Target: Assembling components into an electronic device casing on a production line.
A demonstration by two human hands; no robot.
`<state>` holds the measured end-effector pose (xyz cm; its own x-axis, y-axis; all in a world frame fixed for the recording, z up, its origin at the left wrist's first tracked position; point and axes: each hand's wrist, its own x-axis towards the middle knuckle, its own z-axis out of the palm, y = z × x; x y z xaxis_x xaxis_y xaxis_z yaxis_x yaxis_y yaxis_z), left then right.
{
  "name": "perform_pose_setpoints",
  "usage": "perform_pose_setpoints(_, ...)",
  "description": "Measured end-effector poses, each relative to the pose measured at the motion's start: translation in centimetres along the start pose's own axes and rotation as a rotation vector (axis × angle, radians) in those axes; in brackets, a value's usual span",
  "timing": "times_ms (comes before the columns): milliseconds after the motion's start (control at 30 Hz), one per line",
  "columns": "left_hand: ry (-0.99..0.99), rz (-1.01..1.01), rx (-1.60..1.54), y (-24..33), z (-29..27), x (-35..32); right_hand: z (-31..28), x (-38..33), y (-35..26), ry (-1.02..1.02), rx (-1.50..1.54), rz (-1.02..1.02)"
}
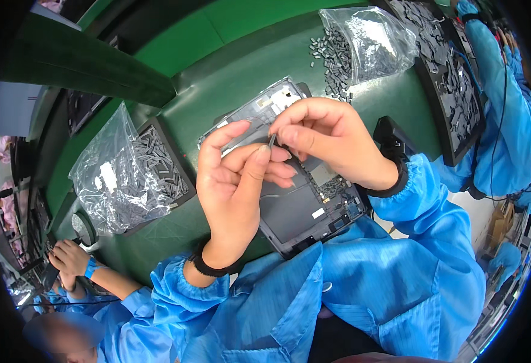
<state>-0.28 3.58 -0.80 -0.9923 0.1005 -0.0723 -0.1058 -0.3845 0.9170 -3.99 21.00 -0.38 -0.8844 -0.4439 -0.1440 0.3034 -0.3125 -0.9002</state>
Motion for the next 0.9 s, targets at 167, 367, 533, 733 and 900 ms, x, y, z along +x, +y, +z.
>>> perform_pose_setpoints(167,0.005,0.034,0.044,-0.3,0.5,0.7,0.1,0.9,1.4,0.038,0.022,-0.183)
perform_pose_setpoints(367,-0.099,0.199,0.993,1.7,-1.3,5.6,-6.0,5.3,-1.2,0.085,-0.561,-0.275)
perform_pose_setpoints(533,-0.204,0.463,1.403,0.7,-2.1,8.6,-7.3,6.9,-0.5,-0.1,-1.372,-0.619)
perform_pose_setpoints(733,-0.305,0.345,1.593,-0.6,-1.6,9.9,-6.5,7.7,0.3,-0.117,-1.482,-0.719)
perform_pose_setpoints(900,-0.304,0.429,1.609,-1.2,-1.7,10.2,-6.1,8.1,0.0,-0.124,-1.501,-0.657)
